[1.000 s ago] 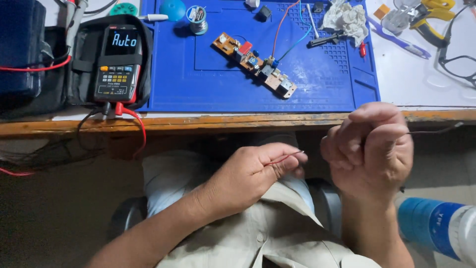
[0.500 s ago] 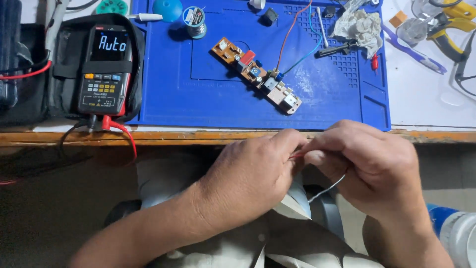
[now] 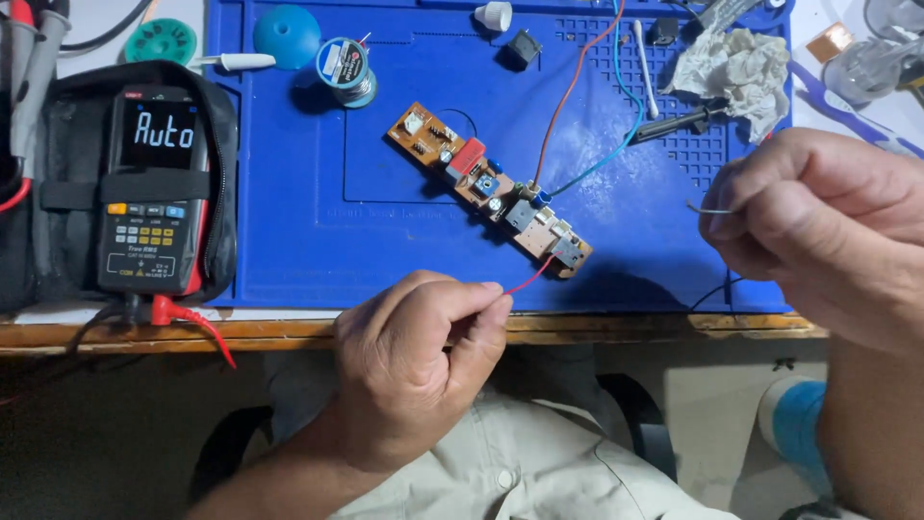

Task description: The person is working on a small circuit board, using a multimeter to test connections and a soldering iron to solder wires to the board. They manipulate the board and wires throughout the process.

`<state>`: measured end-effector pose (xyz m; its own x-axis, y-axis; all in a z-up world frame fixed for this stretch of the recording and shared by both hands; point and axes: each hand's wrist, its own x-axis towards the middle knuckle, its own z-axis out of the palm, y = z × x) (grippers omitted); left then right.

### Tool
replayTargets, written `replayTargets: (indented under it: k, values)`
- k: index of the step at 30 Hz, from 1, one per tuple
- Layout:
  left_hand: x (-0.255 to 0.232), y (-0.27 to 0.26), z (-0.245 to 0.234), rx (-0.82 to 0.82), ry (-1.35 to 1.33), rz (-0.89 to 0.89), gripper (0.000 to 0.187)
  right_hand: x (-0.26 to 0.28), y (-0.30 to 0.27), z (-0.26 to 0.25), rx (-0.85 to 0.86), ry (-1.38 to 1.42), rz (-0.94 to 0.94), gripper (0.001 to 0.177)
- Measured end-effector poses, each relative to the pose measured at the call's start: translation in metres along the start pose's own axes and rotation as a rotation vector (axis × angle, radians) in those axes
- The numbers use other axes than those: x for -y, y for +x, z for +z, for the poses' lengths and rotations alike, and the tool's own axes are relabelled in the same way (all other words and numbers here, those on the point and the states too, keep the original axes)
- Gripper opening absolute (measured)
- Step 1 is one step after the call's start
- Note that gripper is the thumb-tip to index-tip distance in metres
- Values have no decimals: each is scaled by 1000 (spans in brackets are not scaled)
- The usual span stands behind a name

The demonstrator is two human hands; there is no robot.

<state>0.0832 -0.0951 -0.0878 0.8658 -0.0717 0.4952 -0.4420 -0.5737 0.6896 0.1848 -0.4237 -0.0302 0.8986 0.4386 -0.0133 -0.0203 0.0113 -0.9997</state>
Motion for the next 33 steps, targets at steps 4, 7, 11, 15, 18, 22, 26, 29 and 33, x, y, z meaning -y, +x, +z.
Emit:
replayTargets:
  k: [4,7,11,15,18,22,26,29,33]
  values:
    - [4,0,5,-23,129,84,12,29,38,1,212,-889,68,14]
    - [1,5,8,-6,186,83,13,37,70,-7,451,-1196,153,16]
    - [1,9,13,-16,214,45,15,29,99,-8,541,-1209,40,18]
    - [1,10,17,-6,259,21,14,14,97,-10,525,-1182,-51,22]
    - [-1,9,20,-10,282,9,17,3,93,-13,490,-949,-127,20]
    - [-1,13,21,-6,314,12,18,-9,96,-20,493,-1037,-120,24]
    - [-1,12,20,-8,313,23,15,-15,98,-19,496,-951,-92,19]
    - [-1,11,20,2,334,19,18,-20,96,-20,466,-978,-95,19]
    - [-1,12,19,17,330,20,19,-20,96,-18,465,-1077,-51,20]
